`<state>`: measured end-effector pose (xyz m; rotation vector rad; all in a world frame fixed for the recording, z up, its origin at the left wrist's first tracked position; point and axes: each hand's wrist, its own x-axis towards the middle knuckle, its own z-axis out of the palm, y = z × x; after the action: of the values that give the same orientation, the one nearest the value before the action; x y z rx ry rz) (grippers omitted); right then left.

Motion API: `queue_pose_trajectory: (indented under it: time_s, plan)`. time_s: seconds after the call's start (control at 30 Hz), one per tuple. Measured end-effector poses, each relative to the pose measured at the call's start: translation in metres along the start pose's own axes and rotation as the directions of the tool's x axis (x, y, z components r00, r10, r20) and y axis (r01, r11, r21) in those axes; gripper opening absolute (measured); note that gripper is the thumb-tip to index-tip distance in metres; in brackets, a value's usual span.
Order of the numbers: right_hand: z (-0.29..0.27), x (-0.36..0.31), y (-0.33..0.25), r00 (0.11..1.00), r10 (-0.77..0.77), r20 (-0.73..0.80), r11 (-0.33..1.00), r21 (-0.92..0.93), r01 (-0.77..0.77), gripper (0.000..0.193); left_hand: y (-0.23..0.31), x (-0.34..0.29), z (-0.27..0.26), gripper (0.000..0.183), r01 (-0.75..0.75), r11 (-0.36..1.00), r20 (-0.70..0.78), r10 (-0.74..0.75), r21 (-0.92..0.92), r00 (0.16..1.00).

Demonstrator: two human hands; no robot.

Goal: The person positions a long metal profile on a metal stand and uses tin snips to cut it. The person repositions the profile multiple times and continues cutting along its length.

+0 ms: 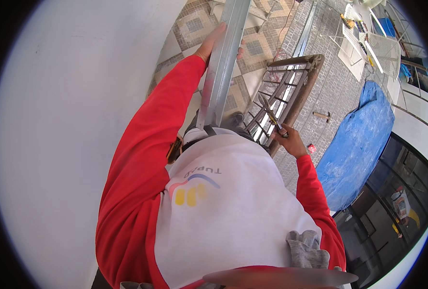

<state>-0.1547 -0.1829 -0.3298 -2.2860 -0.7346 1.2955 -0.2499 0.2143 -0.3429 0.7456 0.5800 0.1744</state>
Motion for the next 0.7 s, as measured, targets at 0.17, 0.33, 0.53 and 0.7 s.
queue_pose_trajectory:
  time_s: [0.17, 0.33, 0.53, 0.7]
  plan:
    - [0.015, -0.038, 0.024, 0.998, 0.028, 0.061, 0.986, 0.162, -0.037, 0.071, -0.018, 0.007, 0.025, 0.088, 0.061, 0.979, 0.044, -0.053, -0.195, 0.998]
    - [0.047, -0.057, 0.049, 0.996, 0.086, 0.01, 0.957, 0.278, -0.085, 0.078, -0.03, 0.017, 0.033, 0.1, 0.026, 0.997, 0.071, -0.021, -0.078, 0.997]
    - [0.058, -0.074, 0.068, 0.991, 0.132, 0.001, 0.94, 0.318, -0.126, 0.08, -0.038, 0.022, 0.039, 0.099, -0.014, 0.999, 0.09, 0.019, -0.051, 0.996]
    - [0.053, -0.085, 0.065, 0.988, 0.144, -0.051, 0.926, 0.36, -0.116, 0.073, -0.042, 0.02, 0.044, 0.105, -0.065, 0.998, -0.055, 0.065, 0.009, 0.996]
